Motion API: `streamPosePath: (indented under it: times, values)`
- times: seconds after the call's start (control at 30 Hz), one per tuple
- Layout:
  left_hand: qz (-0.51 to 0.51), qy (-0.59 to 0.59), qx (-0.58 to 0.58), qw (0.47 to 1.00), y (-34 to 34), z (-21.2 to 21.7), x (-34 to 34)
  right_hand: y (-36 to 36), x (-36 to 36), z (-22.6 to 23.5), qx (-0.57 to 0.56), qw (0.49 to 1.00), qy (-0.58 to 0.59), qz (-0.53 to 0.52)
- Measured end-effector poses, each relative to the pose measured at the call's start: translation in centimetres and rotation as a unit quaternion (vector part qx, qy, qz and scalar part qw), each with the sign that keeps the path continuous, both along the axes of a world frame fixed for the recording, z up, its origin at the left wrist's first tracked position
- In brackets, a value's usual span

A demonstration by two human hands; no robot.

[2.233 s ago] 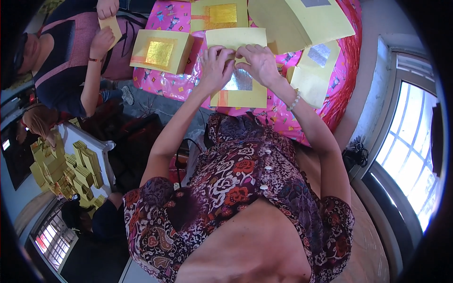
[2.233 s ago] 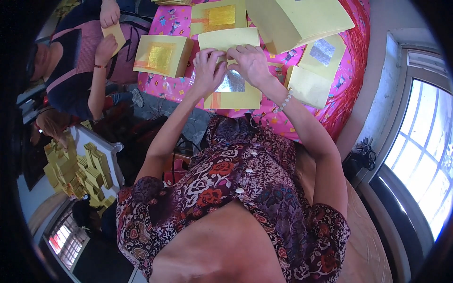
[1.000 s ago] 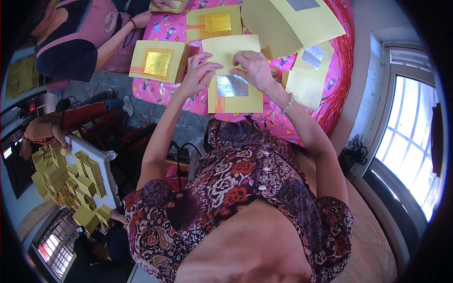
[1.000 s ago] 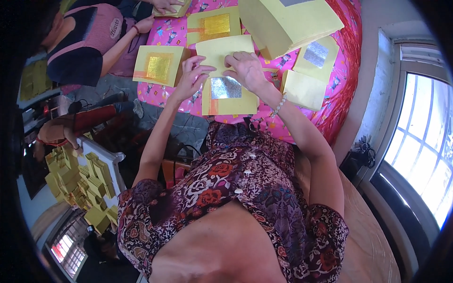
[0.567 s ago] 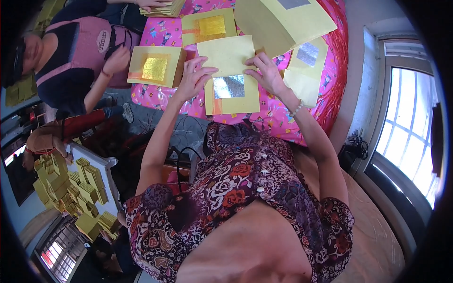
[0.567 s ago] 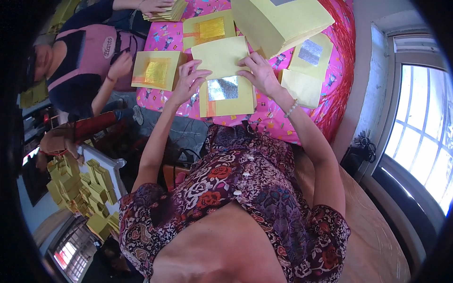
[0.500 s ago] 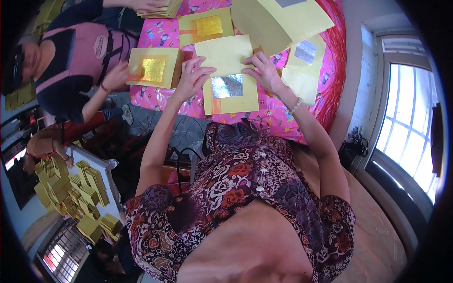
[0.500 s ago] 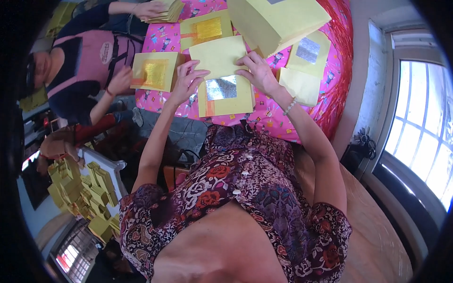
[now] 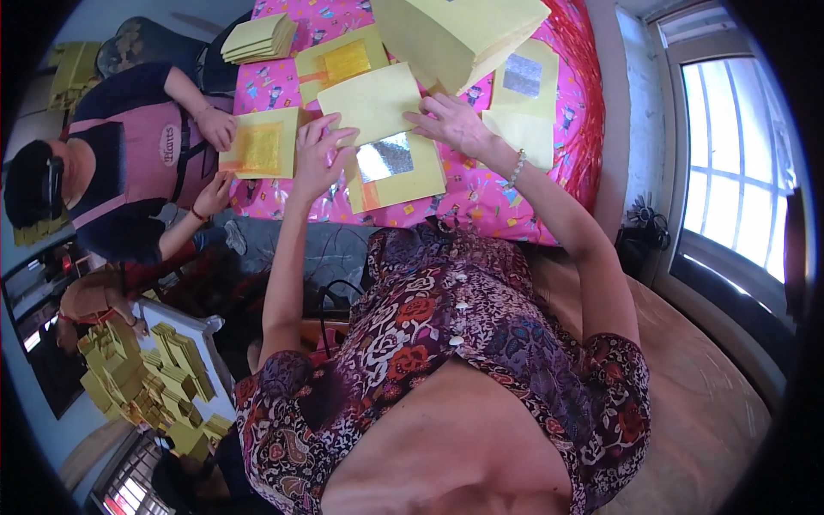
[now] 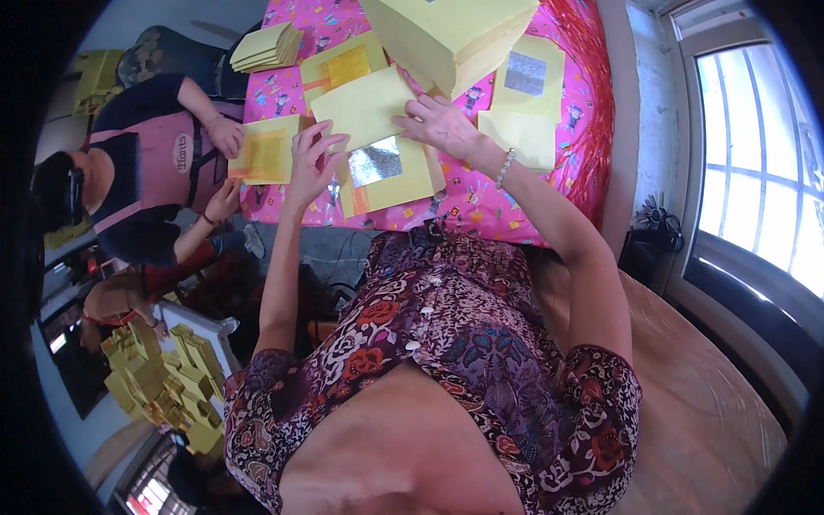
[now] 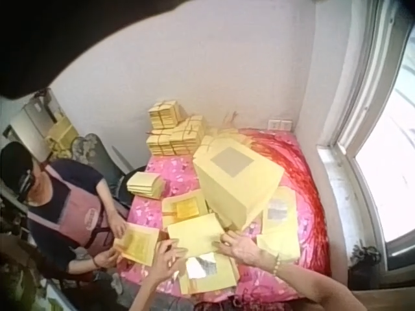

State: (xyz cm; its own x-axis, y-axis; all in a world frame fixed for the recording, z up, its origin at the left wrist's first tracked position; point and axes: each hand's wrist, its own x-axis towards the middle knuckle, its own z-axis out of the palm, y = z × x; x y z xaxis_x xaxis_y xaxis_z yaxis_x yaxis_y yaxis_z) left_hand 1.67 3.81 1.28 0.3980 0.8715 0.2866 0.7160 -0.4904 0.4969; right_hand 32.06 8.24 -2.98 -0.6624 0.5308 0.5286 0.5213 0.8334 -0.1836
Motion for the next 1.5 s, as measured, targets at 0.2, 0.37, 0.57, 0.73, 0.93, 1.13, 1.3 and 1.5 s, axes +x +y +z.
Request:
streamPosePath:
  times: [0.2, 0.37, 0.57, 0.73, 0.93, 1.13, 1.3, 1.5]
  values:
    - [0.169, -0.334, -0.224, 0.900, -4.7, -0.1, 5.6, -0.9, -0.2, 0.4, 0.024, 1.000, 0.003, 0.002]
    - [0.204, -0.573, -0.461, 0.647, -3.7, -1.8, 7.0, -0.6, -0.3, 0.0, 0.014, 0.998, 0.056, -0.013]
    - [0.307, -0.700, -0.401, 0.505, -0.6, -5.5, 7.2, -1.0, 0.4, -1.2, -0.058, 0.992, 0.095, -0.052]
    - [0.277, -0.697, -0.357, 0.557, -3.8, -2.6, 10.2, -5.3, 0.9, 2.0, -0.287, 0.871, 0.358, -0.178]
    - [0.156, -0.647, -0.388, 0.637, -6.5, -0.4, 16.8, -9.0, 6.3, 1.4, -0.492, 0.655, 0.548, -0.169]
    - [0.089, -0.468, -0.453, 0.753, -2.5, -1.2, 24.2, -10.1, 17.0, -0.6, -0.462, 0.649, 0.550, -0.251]
    - [0.097, -0.435, -0.392, 0.805, -0.2, -7.4, 30.6, -8.4, 22.5, -4.6, -0.439, 0.677, 0.470, -0.357]
    - [0.175, -0.314, -0.390, 0.848, -0.4, -12.2, 32.7, -8.1, 25.3, -10.3, -0.439, 0.705, 0.339, -0.442]
